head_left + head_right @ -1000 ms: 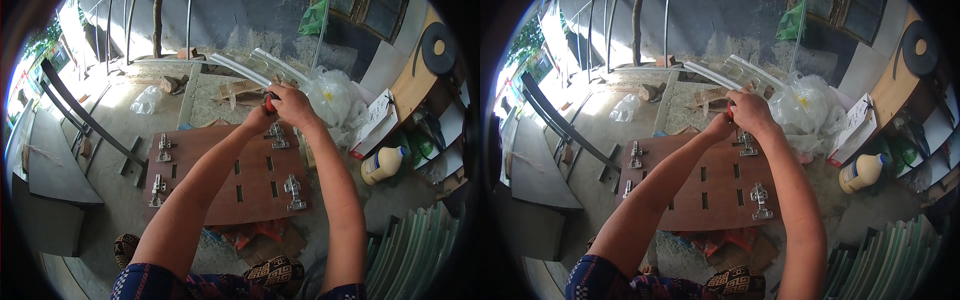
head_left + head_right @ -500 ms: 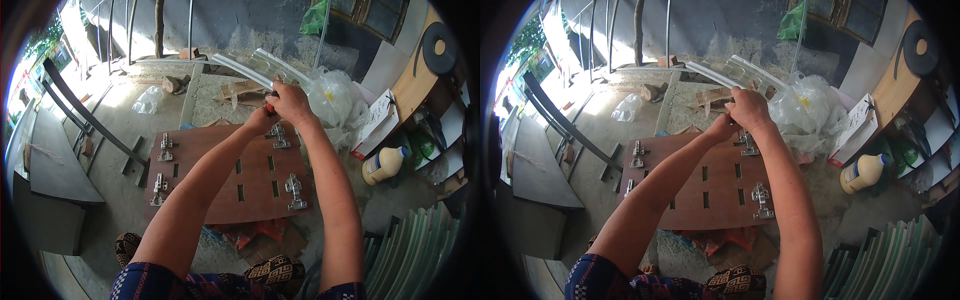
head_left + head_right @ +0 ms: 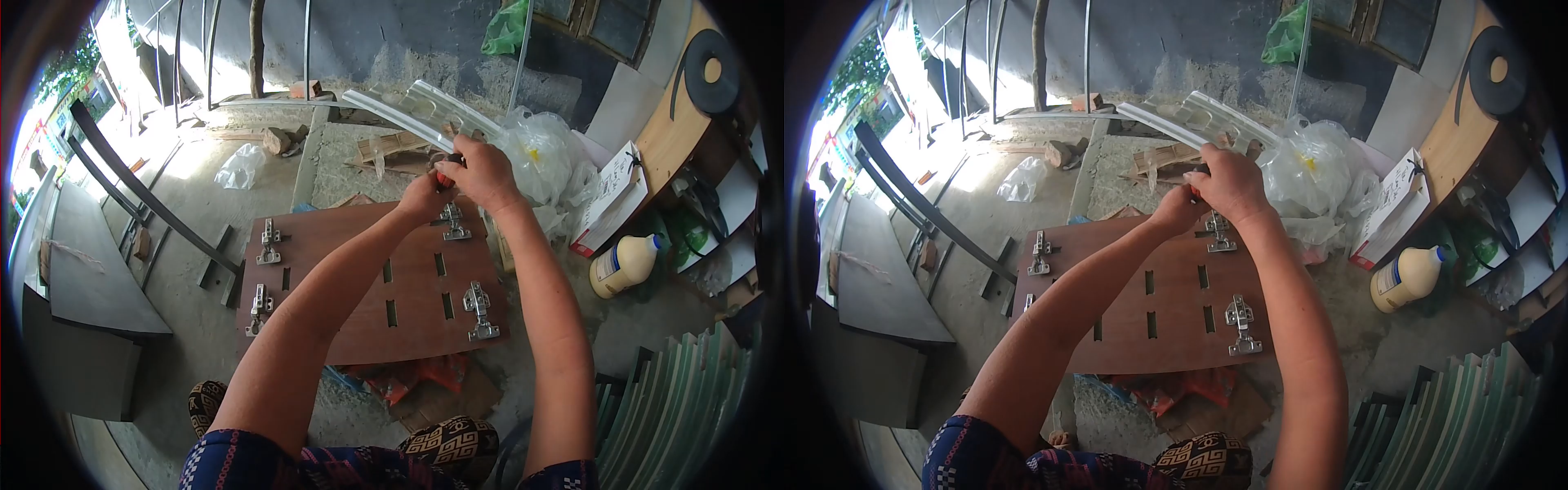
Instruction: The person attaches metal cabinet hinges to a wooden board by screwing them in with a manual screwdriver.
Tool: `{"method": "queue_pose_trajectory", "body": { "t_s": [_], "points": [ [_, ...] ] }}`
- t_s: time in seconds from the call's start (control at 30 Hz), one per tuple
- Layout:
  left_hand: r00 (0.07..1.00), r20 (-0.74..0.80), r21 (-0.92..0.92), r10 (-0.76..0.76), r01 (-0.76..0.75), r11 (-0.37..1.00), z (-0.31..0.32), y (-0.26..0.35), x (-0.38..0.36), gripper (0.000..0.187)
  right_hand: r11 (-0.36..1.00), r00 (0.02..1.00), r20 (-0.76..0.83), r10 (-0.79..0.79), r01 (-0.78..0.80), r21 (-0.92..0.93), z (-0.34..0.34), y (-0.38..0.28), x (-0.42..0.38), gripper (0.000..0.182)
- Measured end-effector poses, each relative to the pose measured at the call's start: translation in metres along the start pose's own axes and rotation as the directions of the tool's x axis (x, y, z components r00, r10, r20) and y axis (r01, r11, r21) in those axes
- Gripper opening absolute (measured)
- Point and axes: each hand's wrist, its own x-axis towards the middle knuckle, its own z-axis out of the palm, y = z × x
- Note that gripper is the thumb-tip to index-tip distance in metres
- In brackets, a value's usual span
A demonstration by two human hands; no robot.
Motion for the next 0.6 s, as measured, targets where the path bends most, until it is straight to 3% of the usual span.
{"method": "queue_pose_trajectory", "body": {
  "t_s": [0.23,0.37,0.47,0.6],
  "points": [
    [0.995,0.016,-0.122,0.098,-0.095,0.988,0.023,0.044,0.021,0.037,0.999,0.991,-0.137,-0.011,0.006,-0.042,-0.035,0.018,0.000,0.029],
    [0.997,-0.024,-0.168,0.076,-0.079,0.983,0.046,0.039,0.022,0.036,0.998,0.994,-0.093,0.050,-0.054,-0.040,-0.029,0.038,-0.007,0.029],
    [0.997,0.082,-0.108,-0.010,0.019,0.994,0.047,0.044,0.022,0.038,0.998,0.992,-0.118,0.048,-0.052,-0.032,-0.021,0.051,-0.011,0.029],
    [0.994,0.097,-0.050,-0.042,0.047,0.998,0.047,0.046,0.021,0.040,0.997,0.992,-0.105,0.068,-0.071,-0.022,-0.018,0.057,-0.011,0.026]
  ]
}}
